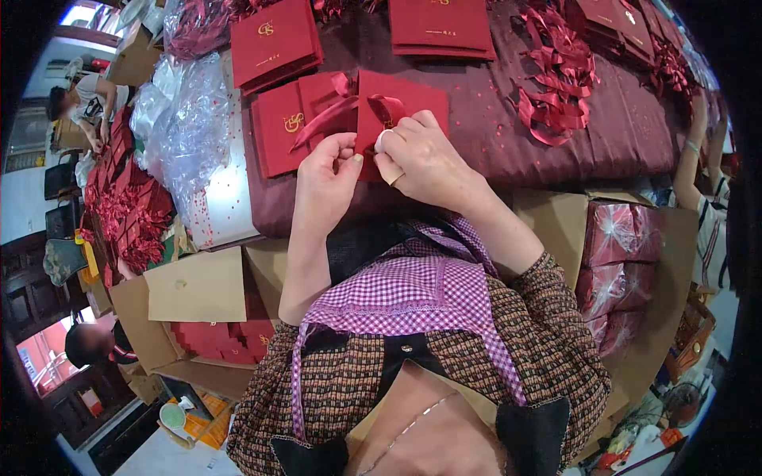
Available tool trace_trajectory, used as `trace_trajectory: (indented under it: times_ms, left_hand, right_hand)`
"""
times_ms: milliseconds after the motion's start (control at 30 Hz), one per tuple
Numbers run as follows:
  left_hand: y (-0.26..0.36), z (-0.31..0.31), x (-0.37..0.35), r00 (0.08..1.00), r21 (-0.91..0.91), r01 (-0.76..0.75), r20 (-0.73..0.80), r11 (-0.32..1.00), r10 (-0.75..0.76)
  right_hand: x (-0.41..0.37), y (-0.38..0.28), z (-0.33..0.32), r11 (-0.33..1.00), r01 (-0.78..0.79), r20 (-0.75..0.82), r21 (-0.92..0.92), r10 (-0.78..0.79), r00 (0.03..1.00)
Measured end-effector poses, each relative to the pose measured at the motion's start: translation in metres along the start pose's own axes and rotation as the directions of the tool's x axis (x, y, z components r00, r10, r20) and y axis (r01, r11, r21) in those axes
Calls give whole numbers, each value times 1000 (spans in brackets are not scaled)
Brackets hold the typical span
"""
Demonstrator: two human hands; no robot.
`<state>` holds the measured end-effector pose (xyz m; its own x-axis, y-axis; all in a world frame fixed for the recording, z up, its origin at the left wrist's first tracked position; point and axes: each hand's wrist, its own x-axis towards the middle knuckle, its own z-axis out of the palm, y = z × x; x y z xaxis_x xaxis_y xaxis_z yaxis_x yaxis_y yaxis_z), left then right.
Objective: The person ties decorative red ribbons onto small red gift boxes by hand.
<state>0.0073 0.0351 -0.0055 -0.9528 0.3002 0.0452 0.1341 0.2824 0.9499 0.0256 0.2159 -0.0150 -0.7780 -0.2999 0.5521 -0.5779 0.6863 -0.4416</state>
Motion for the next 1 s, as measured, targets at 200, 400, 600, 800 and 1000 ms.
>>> trace_trajectory:
  times_ms: [200, 400, 600, 800, 1000]
  left_hand:
    - [17, 9, -5, 984, 242, -140, -73, 960, 162]
    - [14, 13, -12, 957, 373, -262, -17, 890, 289]
    - [20, -2, -12, 983, 130, -178, 68, 975, 170]
    - [12, 1, -9, 932, 209, -362, 106, 908, 347]
    - [20, -6, -7, 924, 173, -358, 209, 918, 321]
  right_hand:
    - [8, -4, -9, 977, -198, 204, 85, 177, 963]
    - [16, 2, -13, 812, -475, 408, 340, 327, 852]
    - [12, 1, -32, 957, -184, 348, 225, 98, 933]
    - [3, -2, -38, 941, -192, 352, 277, 87, 932]
    - [7, -2, -64, 911, -278, 476, 306, 106, 873]
